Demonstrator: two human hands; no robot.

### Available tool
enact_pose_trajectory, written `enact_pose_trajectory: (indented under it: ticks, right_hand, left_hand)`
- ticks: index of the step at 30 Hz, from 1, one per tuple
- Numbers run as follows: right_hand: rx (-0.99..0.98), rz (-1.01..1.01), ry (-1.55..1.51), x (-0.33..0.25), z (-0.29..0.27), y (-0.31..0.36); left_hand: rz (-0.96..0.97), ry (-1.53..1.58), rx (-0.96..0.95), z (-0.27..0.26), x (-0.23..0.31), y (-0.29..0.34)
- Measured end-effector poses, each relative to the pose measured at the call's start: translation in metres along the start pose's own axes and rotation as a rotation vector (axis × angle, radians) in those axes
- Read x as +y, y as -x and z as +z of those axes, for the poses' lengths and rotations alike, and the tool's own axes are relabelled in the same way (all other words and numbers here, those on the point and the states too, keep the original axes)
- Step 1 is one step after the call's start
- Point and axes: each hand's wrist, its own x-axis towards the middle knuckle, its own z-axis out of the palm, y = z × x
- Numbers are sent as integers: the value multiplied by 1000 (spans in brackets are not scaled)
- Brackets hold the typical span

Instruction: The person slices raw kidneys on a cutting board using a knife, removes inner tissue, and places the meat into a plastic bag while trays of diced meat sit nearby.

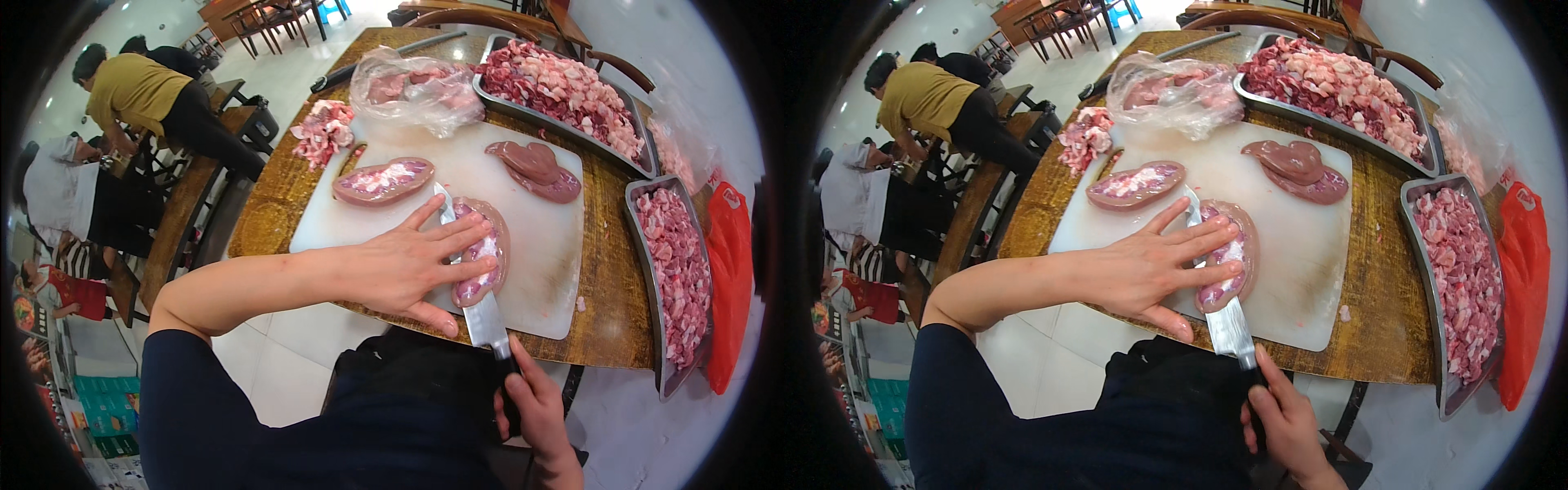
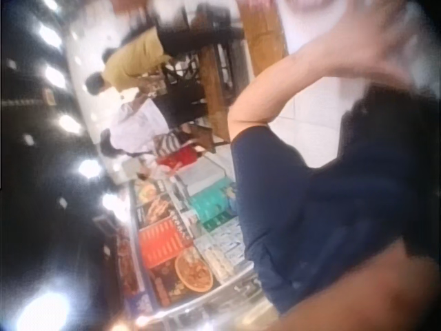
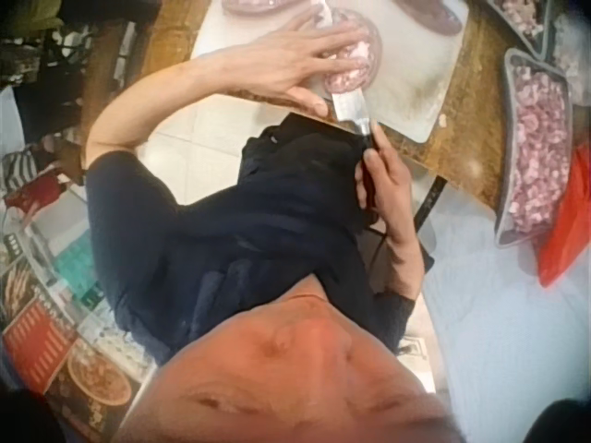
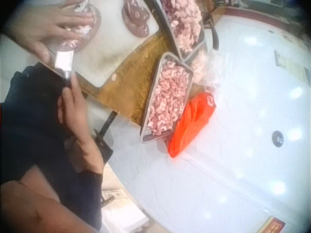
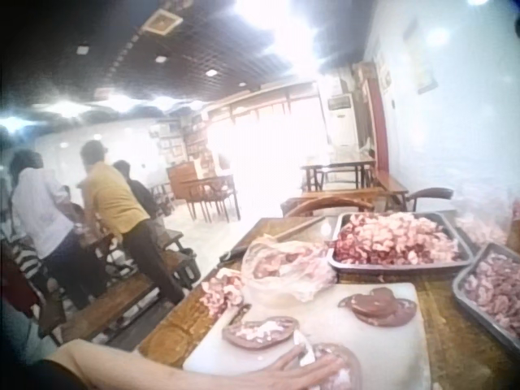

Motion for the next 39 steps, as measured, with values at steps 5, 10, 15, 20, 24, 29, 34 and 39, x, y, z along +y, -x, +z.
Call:
enact_pose_trajectory:
  ticks: [5,10,15,20,24,29,34,39]
  right_hand:
    - [-68,-15,-19,10,8,-7]
    - [-103,43,-5,50,4,30]
    - [-182,-80,237,48,4,36]
    - [-188,-123,199,63,-3,33]
    - [-63,-147,43,74,-10,35]
    - [180,-302,-182,75,-8,32]
    - [259,-285,-286,63,-4,35]
    - [308,-434,-353,78,-11,35]
  left_hand:
    - [-5,-87,98,1,7,-3]
    - [38,-87,196,8,19,-23]
    - [-32,141,97,-9,24,-22]
    - [-212,108,353,-55,-17,5]
    - [-641,213,448,-111,-44,16]
    - [-544,-288,451,-92,-89,24]
    - [-307,188,163,-23,-51,-42]
    - [-353,342,-143,-30,-23,-84]
